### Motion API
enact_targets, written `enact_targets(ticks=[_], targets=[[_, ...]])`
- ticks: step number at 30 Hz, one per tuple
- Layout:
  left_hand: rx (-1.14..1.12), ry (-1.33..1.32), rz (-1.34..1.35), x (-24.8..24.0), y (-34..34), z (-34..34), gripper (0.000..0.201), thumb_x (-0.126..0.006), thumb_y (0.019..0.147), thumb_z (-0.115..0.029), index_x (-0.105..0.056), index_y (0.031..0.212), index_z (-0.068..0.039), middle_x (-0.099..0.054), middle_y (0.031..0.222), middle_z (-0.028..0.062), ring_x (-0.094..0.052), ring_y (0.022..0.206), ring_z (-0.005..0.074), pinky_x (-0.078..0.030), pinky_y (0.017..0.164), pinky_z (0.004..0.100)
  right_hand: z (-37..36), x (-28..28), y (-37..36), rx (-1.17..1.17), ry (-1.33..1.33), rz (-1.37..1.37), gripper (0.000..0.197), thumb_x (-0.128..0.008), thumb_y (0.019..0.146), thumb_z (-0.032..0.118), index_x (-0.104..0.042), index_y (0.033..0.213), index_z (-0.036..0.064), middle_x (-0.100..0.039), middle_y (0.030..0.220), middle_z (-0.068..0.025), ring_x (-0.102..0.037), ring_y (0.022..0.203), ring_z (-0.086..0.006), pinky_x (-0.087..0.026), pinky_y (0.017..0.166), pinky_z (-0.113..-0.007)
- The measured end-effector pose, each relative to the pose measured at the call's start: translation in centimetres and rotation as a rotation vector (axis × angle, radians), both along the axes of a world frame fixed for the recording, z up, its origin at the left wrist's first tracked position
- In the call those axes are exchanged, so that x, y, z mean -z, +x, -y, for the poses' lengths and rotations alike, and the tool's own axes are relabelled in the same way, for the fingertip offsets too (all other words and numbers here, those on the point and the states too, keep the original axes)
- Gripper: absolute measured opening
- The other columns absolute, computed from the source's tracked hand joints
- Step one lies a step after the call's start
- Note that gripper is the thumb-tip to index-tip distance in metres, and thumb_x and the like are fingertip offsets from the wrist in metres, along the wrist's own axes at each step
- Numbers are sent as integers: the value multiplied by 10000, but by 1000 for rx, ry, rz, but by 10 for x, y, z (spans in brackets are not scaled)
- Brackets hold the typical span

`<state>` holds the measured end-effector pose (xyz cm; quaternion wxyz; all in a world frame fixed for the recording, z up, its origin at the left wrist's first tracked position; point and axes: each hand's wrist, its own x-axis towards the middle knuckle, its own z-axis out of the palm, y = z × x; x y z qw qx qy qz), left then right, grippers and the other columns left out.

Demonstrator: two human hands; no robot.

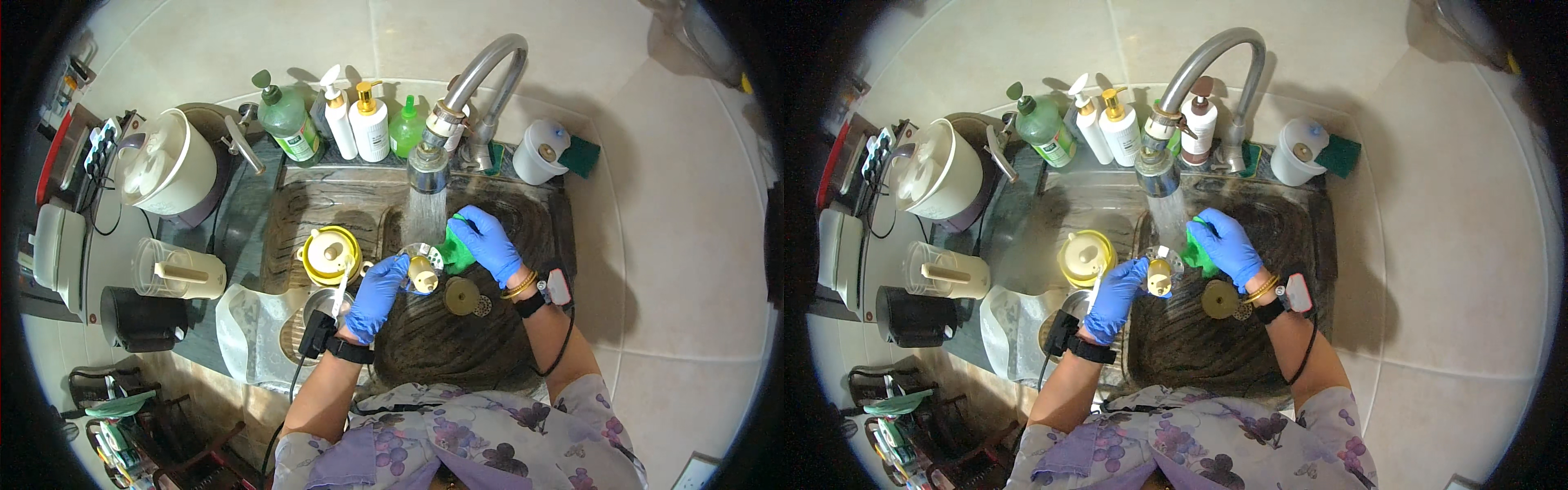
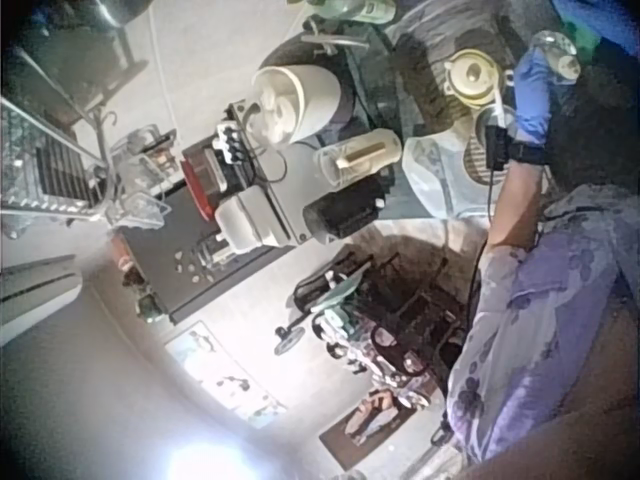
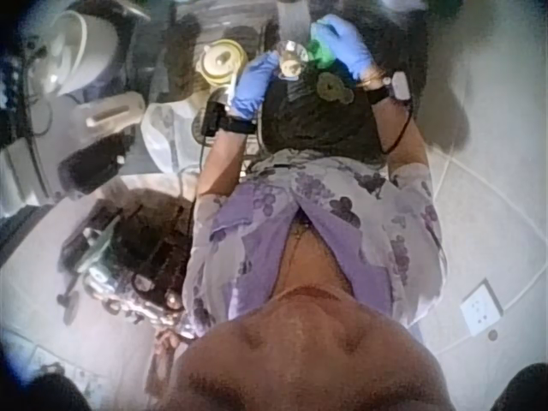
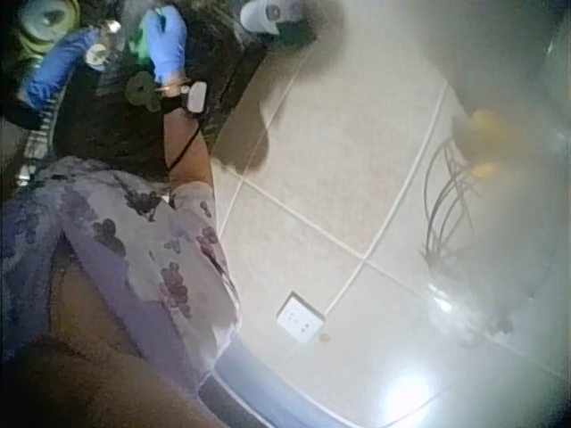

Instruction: Washing and scrubbing a component of a citrus juicer under a running faucet using a sponge.

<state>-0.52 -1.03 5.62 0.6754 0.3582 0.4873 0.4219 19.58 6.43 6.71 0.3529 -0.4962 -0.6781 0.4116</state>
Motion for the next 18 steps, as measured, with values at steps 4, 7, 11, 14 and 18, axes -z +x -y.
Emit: enact_targets(ticks=[4,7,11,14,18], targets=[[-2,-22,2,5,1,-1,276,-478,906,-266,-589,987,-26,-590,859,0,-542,751,63,-463,682,216,7,-10,-9,0,-230,-324,148,-556,848,149,-565,888,7,-575,758,-2,-502,669,-71,-440,614,-243],[-12,-38,-17,0,9,-3,277,-477,908,-254,-587,990,-13,-586,856,-6,-531,748,56,-452,683,208,9,-11,-10,14,-399,-527,175,-555,846,130,-579,958,-3,-608,842,-16,-535,735,-75,-449,675,-226],[-34,48,-62,-3,14,-3,258,-473,911,-203,-590,964,20,-585,814,-2,-500,712,52,-421,655,191,15,0,-12,-203,-306,-326,199,-575,820,93,-595,985,-16,-624,941,-49,-567,829,-95,-446,762,-222],[-1,87,-87,1,12,0,257,-473,910,-199,-588,969,24,-590,821,4,-501,729,54,-424,668,195,18,-3,-18,-241,-236,-224,165,-589,796,75,-604,939,-5,-621,879,-74,-573,780,-126,-452,724,-252],[25,98,-100,8,9,1,256,-476,909,-201,-589,969,21,-589,821,4,-497,737,54,-420,674,198,14,4,-16,-349,6,68,122,-601,789,106,-600,880,24,-611,783,-134,-585,670,-238,-456,654,-300]])
